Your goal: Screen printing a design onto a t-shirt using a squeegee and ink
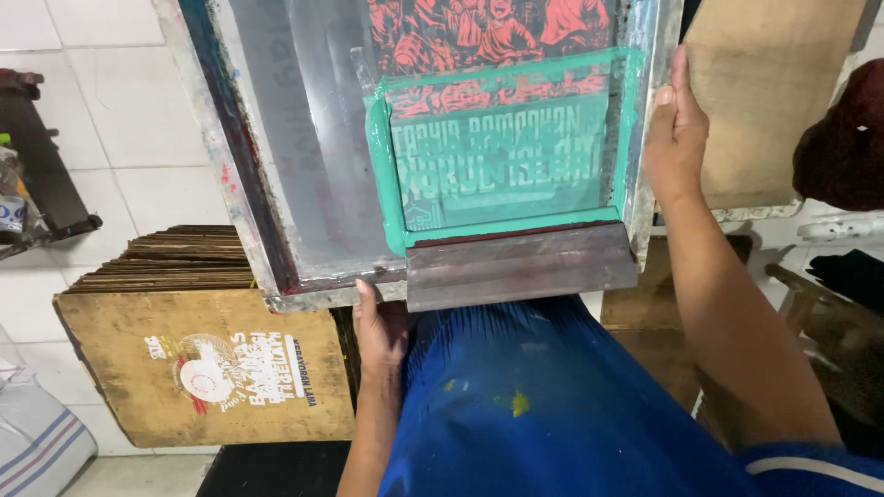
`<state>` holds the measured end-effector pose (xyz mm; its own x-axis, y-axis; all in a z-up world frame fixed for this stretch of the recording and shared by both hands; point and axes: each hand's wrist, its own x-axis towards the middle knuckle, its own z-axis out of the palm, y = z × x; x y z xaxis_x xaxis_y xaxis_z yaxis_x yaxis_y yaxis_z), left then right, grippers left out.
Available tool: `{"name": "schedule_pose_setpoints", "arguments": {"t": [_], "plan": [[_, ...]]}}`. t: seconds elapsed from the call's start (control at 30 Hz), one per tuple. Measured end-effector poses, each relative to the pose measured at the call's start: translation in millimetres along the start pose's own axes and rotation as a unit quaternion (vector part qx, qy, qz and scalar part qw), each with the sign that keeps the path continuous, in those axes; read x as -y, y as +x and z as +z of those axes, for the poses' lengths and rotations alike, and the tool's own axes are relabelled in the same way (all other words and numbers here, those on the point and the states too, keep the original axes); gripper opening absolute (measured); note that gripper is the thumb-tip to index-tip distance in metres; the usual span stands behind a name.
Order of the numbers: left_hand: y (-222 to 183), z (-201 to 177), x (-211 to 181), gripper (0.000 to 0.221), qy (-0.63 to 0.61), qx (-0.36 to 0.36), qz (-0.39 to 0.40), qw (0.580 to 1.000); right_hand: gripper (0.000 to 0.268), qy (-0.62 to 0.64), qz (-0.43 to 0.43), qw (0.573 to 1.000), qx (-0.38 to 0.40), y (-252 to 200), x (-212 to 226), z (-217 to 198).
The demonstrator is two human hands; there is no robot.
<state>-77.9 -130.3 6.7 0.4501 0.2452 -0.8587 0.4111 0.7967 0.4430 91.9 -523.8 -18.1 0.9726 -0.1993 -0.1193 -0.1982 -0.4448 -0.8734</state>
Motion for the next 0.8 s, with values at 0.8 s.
{"name": "schedule_pose_setpoints", "arguments": {"t": [0.8], "plan": [[-4, -2, -4, 0.042, 0.084, -0.006, 0.024, 0.996, 0.042, 0.019, -0.03, 0.999, -0.009, 1, -11, 1]]}}
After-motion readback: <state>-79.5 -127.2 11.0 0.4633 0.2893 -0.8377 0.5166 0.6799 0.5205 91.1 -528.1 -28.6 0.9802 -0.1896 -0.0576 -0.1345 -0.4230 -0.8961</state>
